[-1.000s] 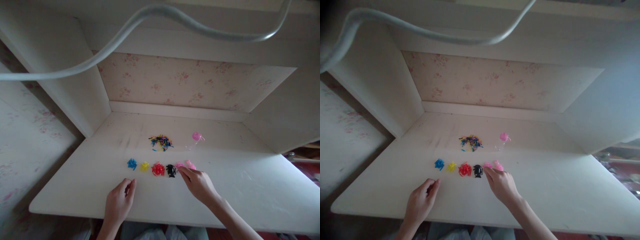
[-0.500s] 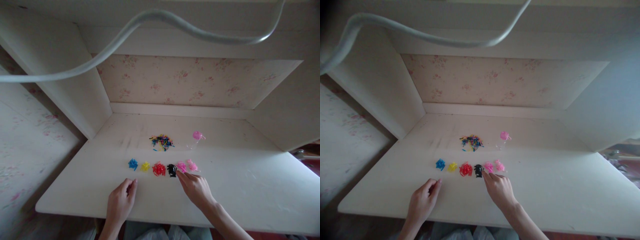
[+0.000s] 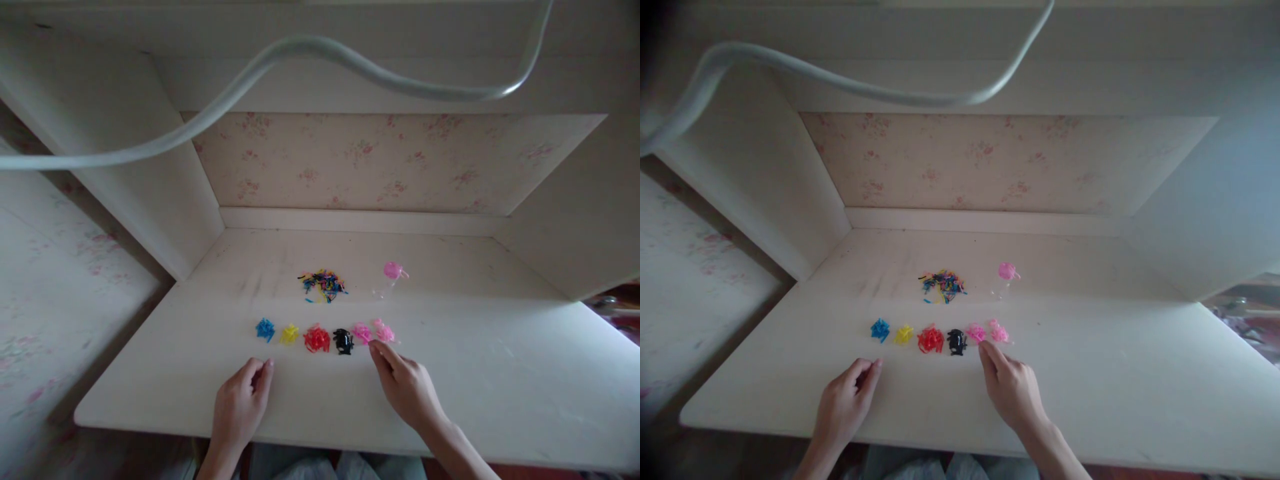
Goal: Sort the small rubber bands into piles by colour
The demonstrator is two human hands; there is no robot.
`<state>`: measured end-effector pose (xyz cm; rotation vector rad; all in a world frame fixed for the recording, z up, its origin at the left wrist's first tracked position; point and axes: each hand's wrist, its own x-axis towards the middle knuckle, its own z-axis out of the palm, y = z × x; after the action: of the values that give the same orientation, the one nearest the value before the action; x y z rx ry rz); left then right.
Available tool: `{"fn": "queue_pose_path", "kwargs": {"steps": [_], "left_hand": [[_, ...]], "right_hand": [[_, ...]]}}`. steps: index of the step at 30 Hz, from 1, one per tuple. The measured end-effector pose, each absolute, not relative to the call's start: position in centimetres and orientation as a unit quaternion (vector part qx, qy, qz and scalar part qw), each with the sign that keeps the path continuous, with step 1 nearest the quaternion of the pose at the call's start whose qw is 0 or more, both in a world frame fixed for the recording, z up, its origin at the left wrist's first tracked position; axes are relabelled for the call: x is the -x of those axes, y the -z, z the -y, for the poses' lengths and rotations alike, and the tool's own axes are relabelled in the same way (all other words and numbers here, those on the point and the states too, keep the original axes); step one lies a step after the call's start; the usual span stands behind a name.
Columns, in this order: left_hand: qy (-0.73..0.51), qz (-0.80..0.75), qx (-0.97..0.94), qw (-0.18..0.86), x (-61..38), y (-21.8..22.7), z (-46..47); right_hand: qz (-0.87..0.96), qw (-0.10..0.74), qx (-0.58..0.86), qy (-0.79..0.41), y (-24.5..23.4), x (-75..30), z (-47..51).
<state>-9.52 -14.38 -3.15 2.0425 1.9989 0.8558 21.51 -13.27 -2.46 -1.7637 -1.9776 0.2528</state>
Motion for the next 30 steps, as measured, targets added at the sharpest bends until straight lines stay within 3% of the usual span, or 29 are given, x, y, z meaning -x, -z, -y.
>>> {"fn": "queue_pose_path", "kwargs": {"steps": [6,12,20,30], "left_hand": [[-0.271,-0.643,-0.715,0.039,8.9,3.0,14.2],[-0.225,-0.616,-0.753,0.063,5.7,-1.0,11.2],[-0.077,-0.588,-0.802,0.065,2.3,-3.2,2.9],[-0.065,-0.588,-0.804,0.066,2.4,-1.0,-0.1]], "right_hand": [[0.573,0.347,0.701,-0.244,3.4,-24.2,14.5],[0.48,0.433,0.698,-0.309,4.3,-25.3,14.7],[0.474,0.432,0.693,-0.329,3.7,-25.3,14.3],[0.469,0.463,0.667,-0.349,3.7,-25.7,14.4]]}}
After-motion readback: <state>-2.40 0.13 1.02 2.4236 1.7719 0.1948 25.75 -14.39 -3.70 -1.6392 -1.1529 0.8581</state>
